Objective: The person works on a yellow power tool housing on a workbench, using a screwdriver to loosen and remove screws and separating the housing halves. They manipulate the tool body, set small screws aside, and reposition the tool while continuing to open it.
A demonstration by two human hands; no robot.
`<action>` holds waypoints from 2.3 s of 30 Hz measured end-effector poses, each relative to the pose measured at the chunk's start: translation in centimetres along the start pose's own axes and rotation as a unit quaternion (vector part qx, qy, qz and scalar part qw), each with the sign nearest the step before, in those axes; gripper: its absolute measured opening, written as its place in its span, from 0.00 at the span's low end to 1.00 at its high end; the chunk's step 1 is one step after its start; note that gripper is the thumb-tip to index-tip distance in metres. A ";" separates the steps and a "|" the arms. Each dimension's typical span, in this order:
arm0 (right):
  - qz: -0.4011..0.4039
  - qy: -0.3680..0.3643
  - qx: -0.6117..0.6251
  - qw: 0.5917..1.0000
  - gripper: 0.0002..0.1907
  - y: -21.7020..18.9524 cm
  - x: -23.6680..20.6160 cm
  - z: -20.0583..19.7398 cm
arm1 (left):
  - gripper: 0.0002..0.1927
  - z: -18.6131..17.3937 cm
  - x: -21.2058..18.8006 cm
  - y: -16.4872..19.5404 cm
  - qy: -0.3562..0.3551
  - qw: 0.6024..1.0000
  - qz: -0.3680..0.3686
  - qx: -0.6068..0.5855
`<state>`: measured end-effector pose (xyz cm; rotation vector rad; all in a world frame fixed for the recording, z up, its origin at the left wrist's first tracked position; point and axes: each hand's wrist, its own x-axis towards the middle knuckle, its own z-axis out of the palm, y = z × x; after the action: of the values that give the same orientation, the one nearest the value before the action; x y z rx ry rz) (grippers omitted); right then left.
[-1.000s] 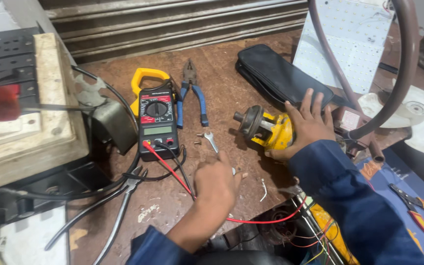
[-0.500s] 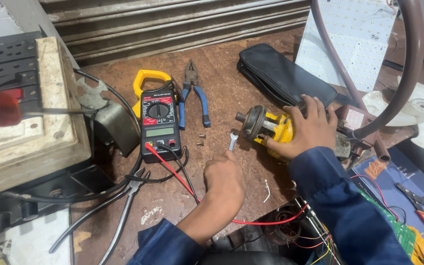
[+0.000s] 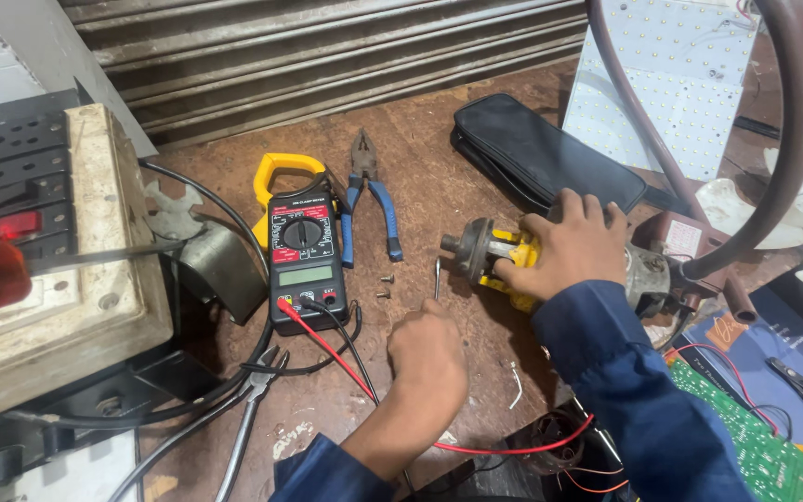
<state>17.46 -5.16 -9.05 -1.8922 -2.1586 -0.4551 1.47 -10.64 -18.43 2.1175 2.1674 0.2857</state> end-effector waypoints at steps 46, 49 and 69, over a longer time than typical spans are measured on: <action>-0.063 -0.019 0.063 0.996 0.23 0.2 0.9 1.3 | 0.08 -11.9 -2.4 -0.6 0.228 0.912 0.189 -0.285; -0.065 -0.017 0.066 0.996 0.23 0.2 0.9 1.3 | 0.10 -11.7 -2.1 -0.5 0.261 0.901 0.210 -0.275; -0.085 0.003 0.091 0.992 0.21 0.5 1.2 2.0 | 0.14 -11.6 -0.2 0.2 0.257 0.900 0.266 -0.230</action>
<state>17.83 -3.22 -10.45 -1.6187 -2.2824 -0.2824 -0.70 -11.58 -7.03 2.4537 1.4058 1.3850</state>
